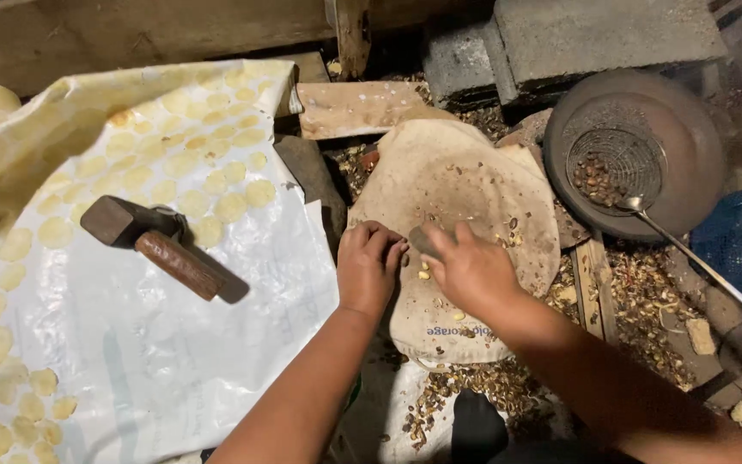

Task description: Shelling nuts by cracking them with a mallet and stone, then sorting the kernels.

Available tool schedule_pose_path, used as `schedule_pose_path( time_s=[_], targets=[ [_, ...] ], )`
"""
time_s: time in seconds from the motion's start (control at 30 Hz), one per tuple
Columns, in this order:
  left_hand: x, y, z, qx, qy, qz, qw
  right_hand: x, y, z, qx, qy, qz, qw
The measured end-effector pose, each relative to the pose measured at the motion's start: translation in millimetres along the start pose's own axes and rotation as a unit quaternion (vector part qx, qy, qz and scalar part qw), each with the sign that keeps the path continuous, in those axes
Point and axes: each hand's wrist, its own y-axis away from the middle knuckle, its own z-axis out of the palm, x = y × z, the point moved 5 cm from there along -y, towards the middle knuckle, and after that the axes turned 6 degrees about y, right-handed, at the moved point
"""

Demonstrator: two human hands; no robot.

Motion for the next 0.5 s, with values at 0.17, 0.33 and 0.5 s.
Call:
schedule_pose_path(
  time_s=[0.17,0.33,0.5],
  targets=[
    [9,10,-4,-0.024,-0.09,0.006,0.996,8,-5,-3,0.013,-0.124,0.068,0.99],
    [4,22,-23,-0.013,-0.048,0.014,0.999,-12,-6,0,0.012,-0.088,-0.033,0.995],
    [3,29,-23,-0.029,-0.033,0.036,0.998,3,-25,12,-0.071,-0.117,0.025,0.99]
  ],
)
